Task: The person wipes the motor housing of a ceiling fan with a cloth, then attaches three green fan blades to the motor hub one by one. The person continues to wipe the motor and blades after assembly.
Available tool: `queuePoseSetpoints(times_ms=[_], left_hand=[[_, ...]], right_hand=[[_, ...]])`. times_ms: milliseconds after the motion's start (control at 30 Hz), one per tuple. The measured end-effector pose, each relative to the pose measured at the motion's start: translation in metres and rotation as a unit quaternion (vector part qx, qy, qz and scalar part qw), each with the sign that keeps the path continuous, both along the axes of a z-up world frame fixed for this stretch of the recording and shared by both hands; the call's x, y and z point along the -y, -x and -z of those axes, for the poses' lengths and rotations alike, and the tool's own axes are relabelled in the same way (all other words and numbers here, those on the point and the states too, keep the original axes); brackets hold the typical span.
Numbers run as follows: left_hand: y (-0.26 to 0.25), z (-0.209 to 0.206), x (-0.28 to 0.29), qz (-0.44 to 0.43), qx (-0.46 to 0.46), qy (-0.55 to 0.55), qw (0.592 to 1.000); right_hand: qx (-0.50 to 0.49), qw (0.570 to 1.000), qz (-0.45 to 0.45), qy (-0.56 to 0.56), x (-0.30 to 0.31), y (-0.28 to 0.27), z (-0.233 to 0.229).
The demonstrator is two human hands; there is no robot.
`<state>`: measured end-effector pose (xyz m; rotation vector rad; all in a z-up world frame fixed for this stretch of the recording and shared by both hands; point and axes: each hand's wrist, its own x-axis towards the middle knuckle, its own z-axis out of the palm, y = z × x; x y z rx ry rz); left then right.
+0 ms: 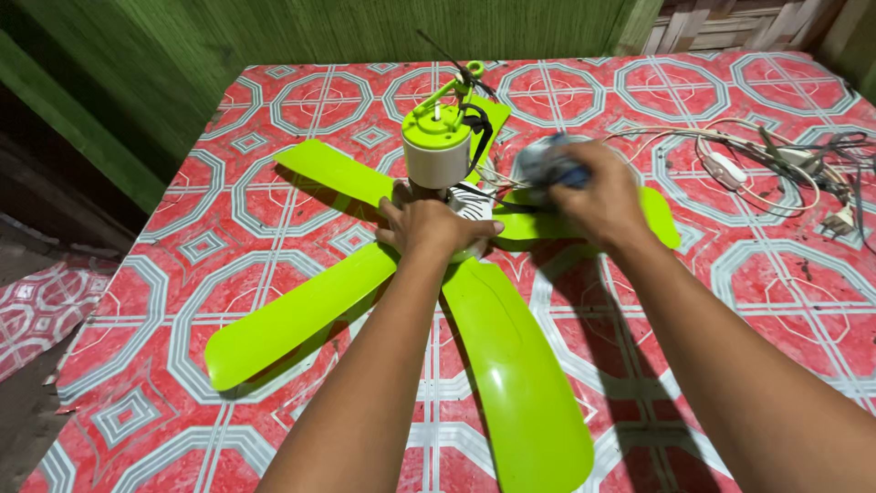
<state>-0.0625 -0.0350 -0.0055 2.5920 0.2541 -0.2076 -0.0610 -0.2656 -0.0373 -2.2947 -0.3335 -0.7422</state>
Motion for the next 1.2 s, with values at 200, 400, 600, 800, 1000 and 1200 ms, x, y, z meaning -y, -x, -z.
queuePoseSetpoints(times_ms=[200,400,600,800,1000,1200], left_hand=[[-0.003,0.008,-0.001,-0.01,0.017,-0.009,1.0],[-0.004,0.013,-0.005,0.006,0.029,0.003,1.0],[-0.004,0.015,-0.014,0.037,0.015,0.026,0.999],[-0.007,0.002,-0.02,-0.063,0.129,0.193,0.971],[-0.014,0.009,-0.014,-0.094,0.099,0.275,0.952],[-0.025,0.038,-0.029,-0.038,0.215,0.358,0.908]], right_hand=[[-0.182,0.973,-0.138,0.038,-0.05,-0.005,-0.01],[-0.089,0.985,-0.016,0.149,-0.048,-0.023,-0.016],[0.103,0.981,0.041,0.16,-0.024,-0.07,-0.023],[-0.059,0.983,0.062,-0.163,-0.007,-0.043,-0.018],[-0.285,0.926,-0.137,-0.204,-0.038,-0.025,-0.033],[-0.327,0.908,-0.189,-0.181,-0.078,-0.018,-0.026]])
